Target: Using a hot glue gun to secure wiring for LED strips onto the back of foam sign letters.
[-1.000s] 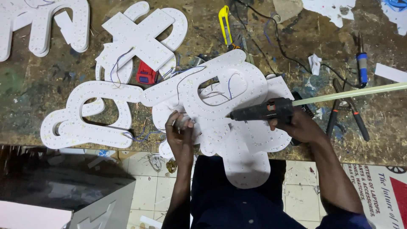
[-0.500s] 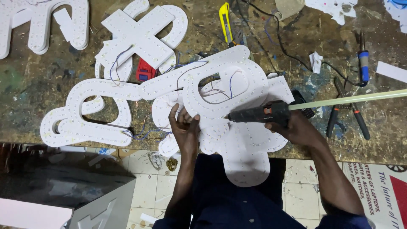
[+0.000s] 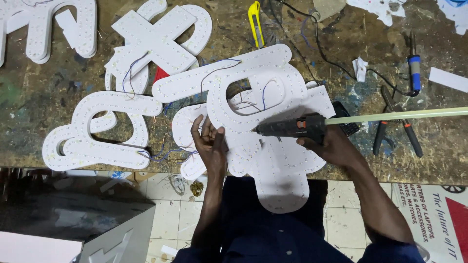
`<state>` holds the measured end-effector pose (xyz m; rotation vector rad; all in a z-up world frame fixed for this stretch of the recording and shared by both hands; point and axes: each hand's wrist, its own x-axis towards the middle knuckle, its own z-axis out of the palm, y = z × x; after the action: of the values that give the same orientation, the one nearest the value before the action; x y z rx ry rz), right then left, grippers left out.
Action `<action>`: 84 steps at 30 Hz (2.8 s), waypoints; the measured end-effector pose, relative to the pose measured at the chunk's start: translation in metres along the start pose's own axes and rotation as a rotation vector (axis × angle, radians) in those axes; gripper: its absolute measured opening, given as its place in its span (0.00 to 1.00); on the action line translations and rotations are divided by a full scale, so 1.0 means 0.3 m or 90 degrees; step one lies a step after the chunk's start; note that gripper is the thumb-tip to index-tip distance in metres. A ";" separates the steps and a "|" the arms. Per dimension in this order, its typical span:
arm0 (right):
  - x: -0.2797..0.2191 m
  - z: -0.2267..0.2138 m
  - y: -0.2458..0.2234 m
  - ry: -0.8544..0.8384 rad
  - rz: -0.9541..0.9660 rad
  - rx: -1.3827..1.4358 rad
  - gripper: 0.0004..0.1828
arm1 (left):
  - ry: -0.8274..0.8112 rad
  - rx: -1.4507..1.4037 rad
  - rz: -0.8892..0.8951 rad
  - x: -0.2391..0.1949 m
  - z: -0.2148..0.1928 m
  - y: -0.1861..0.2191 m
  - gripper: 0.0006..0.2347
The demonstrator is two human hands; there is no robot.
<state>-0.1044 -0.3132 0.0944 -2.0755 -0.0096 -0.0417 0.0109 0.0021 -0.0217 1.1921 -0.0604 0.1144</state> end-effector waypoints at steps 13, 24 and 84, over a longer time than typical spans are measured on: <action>-0.049 0.004 -0.016 0.105 -0.086 -0.111 0.26 | -0.007 -0.022 0.046 -0.005 -0.016 -0.081 0.26; 0.150 0.161 0.059 0.084 -0.048 -0.030 0.10 | -0.034 -0.006 0.055 -0.007 -0.024 -0.134 0.28; 0.165 0.209 0.079 0.110 -0.069 -0.030 0.31 | -0.038 0.011 0.097 -0.025 -0.003 -0.071 0.23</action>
<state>-0.0528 -0.2703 0.0451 -2.1098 -0.0154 -0.2894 0.0062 -0.0052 -0.0425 1.2071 -0.2021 0.2135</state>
